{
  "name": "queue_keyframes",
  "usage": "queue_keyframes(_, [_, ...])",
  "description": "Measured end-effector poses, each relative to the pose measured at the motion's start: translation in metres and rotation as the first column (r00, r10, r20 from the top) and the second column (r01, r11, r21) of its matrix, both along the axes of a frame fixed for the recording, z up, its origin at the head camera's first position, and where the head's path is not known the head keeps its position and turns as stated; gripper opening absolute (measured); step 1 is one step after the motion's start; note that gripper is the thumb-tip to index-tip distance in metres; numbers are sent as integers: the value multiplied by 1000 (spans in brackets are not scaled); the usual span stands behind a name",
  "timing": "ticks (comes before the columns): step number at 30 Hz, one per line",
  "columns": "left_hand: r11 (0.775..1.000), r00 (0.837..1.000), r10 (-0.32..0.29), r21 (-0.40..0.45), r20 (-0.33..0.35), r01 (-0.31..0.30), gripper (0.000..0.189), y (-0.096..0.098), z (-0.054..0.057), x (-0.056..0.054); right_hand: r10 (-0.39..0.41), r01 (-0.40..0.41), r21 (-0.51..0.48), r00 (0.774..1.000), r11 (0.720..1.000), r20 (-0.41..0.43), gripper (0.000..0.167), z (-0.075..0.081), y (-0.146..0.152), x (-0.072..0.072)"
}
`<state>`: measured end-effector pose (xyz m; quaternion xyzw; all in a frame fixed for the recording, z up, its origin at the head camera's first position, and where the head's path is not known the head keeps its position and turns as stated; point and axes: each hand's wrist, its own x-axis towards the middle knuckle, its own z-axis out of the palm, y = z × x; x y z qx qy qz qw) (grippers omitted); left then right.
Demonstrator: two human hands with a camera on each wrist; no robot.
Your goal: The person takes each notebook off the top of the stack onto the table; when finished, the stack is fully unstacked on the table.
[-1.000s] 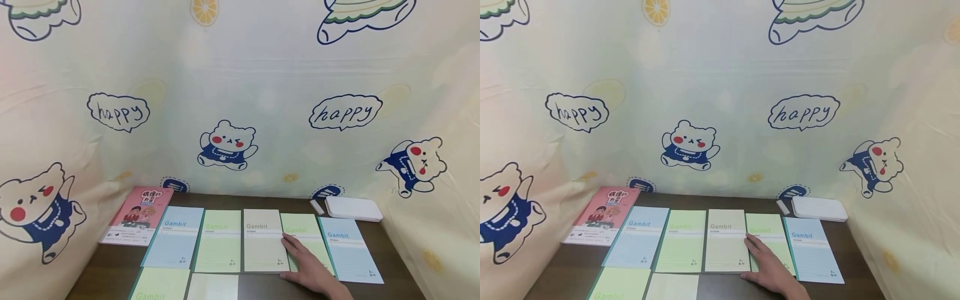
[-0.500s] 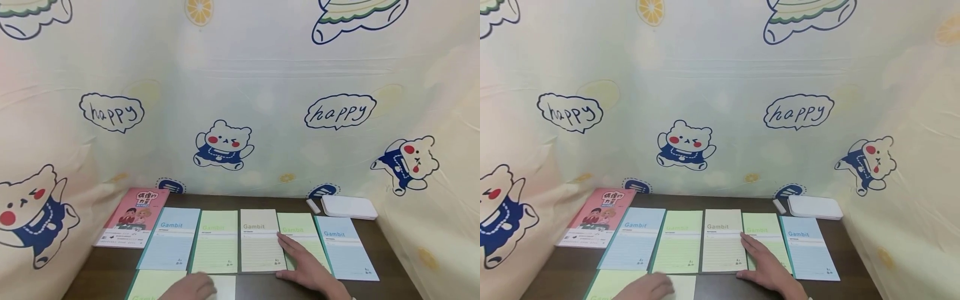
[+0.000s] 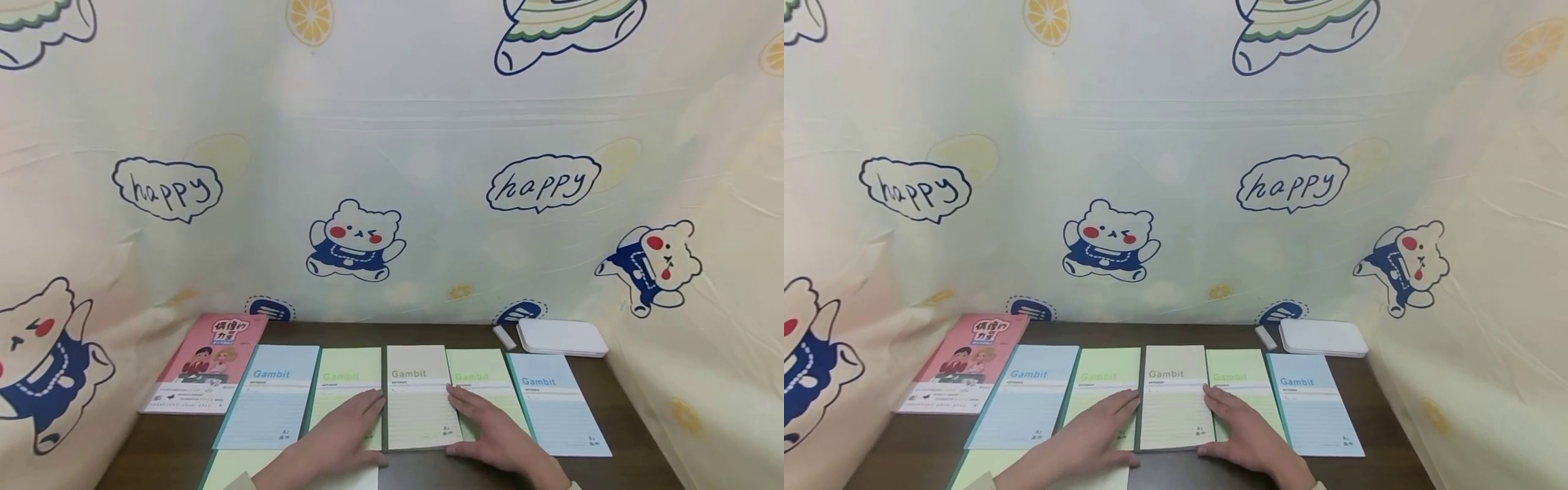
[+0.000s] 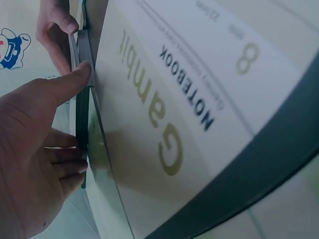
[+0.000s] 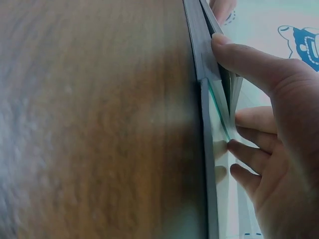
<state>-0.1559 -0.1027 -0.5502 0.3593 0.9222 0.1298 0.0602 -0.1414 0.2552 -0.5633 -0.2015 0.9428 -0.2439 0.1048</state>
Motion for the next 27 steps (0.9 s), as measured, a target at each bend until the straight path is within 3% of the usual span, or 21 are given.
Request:
queue_keyframes(7, [1000,999,-12,14,34,11,104,-9,-8,6,79,-77,24,993,997,-91,72,-4,-2,17])
queue_keyframes(12, [1000,999,-13,7,44,13,106,-19,-12,9,121,-121,10,992,993,-35,69,-5,-9,28])
queue_keyframes(18, [1000,999,-22,-8,42,23,106,-23,-10,8,104,-103,-25,990,994,92,71,-1,-8,49])
queue_keyframes(22, [999,998,-52,-5,-21,52,87,-21,-7,7,189,-188,-56,982,981,25,68,-1,0,70])
queue_keyframes(23, [998,997,-62,-5,-38,61,80,-21,-6,7,231,-233,-62,972,971,-32,66,-2,3,75])
queue_keyframes(24, [997,996,-72,-5,-60,72,75,-21,-6,6,280,-290,-130,956,948,-86,64,-5,7,80])
queue_keyframes(26, [997,993,-83,-4,-83,83,67,-20,-6,5,380,-440,-223,886,870,-267,61,-15,12,91])
queue_keyframes(27, [996,992,-88,-1,-92,88,64,-20,-7,4,422,-524,-213,820,824,-387,62,-21,14,95])
